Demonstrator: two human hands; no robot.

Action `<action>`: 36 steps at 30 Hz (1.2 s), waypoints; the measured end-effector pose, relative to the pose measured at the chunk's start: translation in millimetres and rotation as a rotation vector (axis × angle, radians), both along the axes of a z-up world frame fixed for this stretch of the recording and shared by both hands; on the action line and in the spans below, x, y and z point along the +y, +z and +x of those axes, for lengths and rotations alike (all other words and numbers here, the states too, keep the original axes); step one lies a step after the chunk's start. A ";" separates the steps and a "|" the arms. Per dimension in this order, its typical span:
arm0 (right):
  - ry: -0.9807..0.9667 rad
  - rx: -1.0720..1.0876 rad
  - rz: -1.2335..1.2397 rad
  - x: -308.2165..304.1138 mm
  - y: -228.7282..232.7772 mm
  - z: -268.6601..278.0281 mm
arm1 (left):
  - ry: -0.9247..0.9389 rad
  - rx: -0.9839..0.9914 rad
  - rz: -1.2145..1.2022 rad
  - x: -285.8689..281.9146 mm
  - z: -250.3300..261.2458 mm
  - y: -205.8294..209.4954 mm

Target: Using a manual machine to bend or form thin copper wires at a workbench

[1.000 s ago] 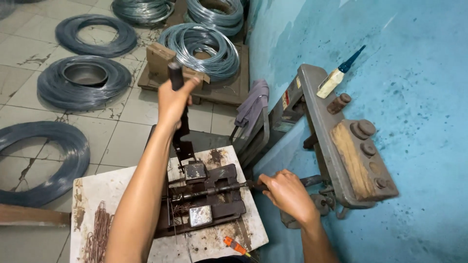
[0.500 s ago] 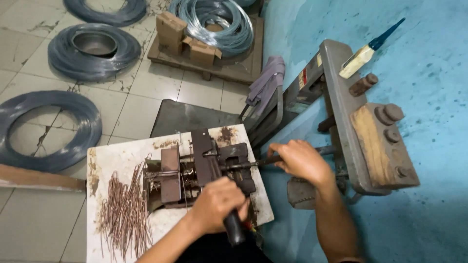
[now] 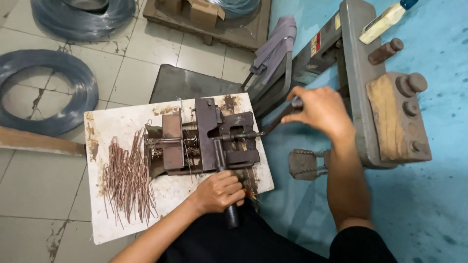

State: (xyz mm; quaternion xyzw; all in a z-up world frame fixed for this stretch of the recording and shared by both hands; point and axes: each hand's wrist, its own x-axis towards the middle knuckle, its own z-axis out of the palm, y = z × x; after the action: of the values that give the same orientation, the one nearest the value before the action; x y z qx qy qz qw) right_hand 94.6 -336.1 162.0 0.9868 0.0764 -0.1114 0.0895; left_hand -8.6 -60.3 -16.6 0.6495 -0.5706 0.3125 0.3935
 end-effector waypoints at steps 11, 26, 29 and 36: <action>0.078 -0.312 0.295 -44.4 -112.1 82.5 | -0.029 0.004 -0.010 -0.6 3.9 -9.5; -0.075 -0.147 0.091 -62.7 -420.0 38.8 | -0.056 -0.004 -0.090 -0.7 4.3 -1.0; -0.112 -0.152 0.117 -59.3 -418.4 -18.3 | -0.043 -0.019 -0.092 -1.6 5.6 -0.8; -0.300 0.233 0.125 -23.0 -294.8 -128.8 | 0.040 -0.045 -0.247 -15.7 -5.2 -21.2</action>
State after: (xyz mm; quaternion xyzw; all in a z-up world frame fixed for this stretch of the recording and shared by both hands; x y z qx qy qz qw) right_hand -34.2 -359.1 -132.8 0.9712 -0.0549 -0.2320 0.0010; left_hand -13.7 -75.9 -37.8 0.6003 -0.5234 0.4025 0.4513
